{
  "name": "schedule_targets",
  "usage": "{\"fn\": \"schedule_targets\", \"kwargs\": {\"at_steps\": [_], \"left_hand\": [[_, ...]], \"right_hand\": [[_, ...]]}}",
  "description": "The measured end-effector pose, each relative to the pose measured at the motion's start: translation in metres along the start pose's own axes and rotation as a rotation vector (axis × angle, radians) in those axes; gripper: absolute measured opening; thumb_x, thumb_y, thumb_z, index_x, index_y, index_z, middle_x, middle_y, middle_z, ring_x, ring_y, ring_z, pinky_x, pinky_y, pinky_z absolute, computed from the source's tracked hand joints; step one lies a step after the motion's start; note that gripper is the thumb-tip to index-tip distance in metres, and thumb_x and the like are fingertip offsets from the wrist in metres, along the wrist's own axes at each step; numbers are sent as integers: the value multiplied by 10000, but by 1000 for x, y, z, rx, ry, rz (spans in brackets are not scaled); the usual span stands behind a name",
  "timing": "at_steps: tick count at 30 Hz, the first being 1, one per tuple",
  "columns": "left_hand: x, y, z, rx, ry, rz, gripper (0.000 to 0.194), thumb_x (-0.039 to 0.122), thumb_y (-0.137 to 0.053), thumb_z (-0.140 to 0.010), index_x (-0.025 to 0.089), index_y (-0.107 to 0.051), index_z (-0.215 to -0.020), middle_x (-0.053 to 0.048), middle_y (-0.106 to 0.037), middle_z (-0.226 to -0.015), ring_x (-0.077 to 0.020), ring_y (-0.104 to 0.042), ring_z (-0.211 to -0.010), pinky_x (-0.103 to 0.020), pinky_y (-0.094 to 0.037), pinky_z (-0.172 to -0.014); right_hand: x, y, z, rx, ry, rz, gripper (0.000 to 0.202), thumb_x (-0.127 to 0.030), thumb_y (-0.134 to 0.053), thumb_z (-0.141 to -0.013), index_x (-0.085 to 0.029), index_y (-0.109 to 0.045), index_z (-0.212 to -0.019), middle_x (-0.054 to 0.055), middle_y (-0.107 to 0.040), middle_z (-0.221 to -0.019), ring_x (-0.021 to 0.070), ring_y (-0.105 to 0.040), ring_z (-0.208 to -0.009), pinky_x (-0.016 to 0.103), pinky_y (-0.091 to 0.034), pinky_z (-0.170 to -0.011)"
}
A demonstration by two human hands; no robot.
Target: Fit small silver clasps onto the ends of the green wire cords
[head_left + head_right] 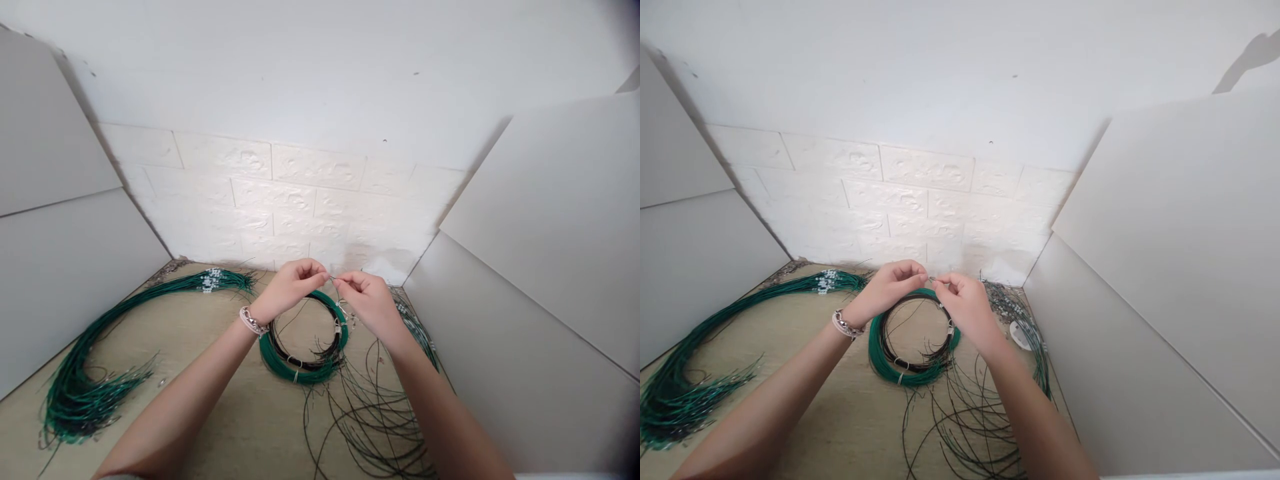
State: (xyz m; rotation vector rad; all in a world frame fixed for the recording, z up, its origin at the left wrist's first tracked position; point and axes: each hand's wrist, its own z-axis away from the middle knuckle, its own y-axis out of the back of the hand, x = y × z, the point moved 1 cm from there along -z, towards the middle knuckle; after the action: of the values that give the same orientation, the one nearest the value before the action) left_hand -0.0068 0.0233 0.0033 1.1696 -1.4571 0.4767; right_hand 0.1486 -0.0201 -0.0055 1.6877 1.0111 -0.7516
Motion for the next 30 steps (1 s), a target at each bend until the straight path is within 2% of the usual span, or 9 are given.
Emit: {"fn": "schedule_targets", "kwargs": {"at_steps": [6, 13, 21, 27, 30], "left_hand": [[-3, 2, -2, 11, 22, 64, 213, 323, -565, -731, 113, -584, -764, -7, -551, -701, -84, -461, -629, -203, -362, -573], [-1, 3, -1, -18, 40, 121, 192, 300, -596, -708, 110, -582, -737, 16, -519, -637, -61, -418, -566, -187, -321, -520], [-1, -1, 0, -70, 60, 123, 219, 318, -592, -710, 107, -602, -768, -24, -593, -707, -95, -503, -634, -220, -392, -601], [-1, 0, -1, -28, 53, 145, 203, 307, -603, -698, 110, -609, -743, -16, -595, -697, -86, -497, -620, -206, -383, -576], [-2, 1, -1, -15, 55, 148, 204, 309, -614, -687, 112, -609, -738, -15, -597, -691, -83, -497, -610, -202, -379, -564]], "right_hand": [[-2, 2, 0, 20, -14, 18, 309, -414, -518, -730, -150, -659, -807, -12, -510, -545, 83, -372, -458, 213, -304, -451], [-4, 4, 2, 20, 8, 4, 285, -400, -504, -742, -147, -634, -755, -22, -466, -523, 77, -330, -449, 205, -255, -422], [-4, 0, 3, 37, 46, 70, 249, -372, -509, -737, -158, -634, -714, -42, -389, -468, 79, -334, -451, 200, -255, -431], [-5, 2, 3, 14, -17, 44, 274, -396, -511, -736, -168, -652, -787, -35, -429, -498, 80, -338, -451, 206, -259, -429], [-6, 3, 2, 6, -26, 51, 270, -391, -504, -736, -164, -648, -760, -33, -431, -493, 83, -349, -458, 207, -265, -434]]}}
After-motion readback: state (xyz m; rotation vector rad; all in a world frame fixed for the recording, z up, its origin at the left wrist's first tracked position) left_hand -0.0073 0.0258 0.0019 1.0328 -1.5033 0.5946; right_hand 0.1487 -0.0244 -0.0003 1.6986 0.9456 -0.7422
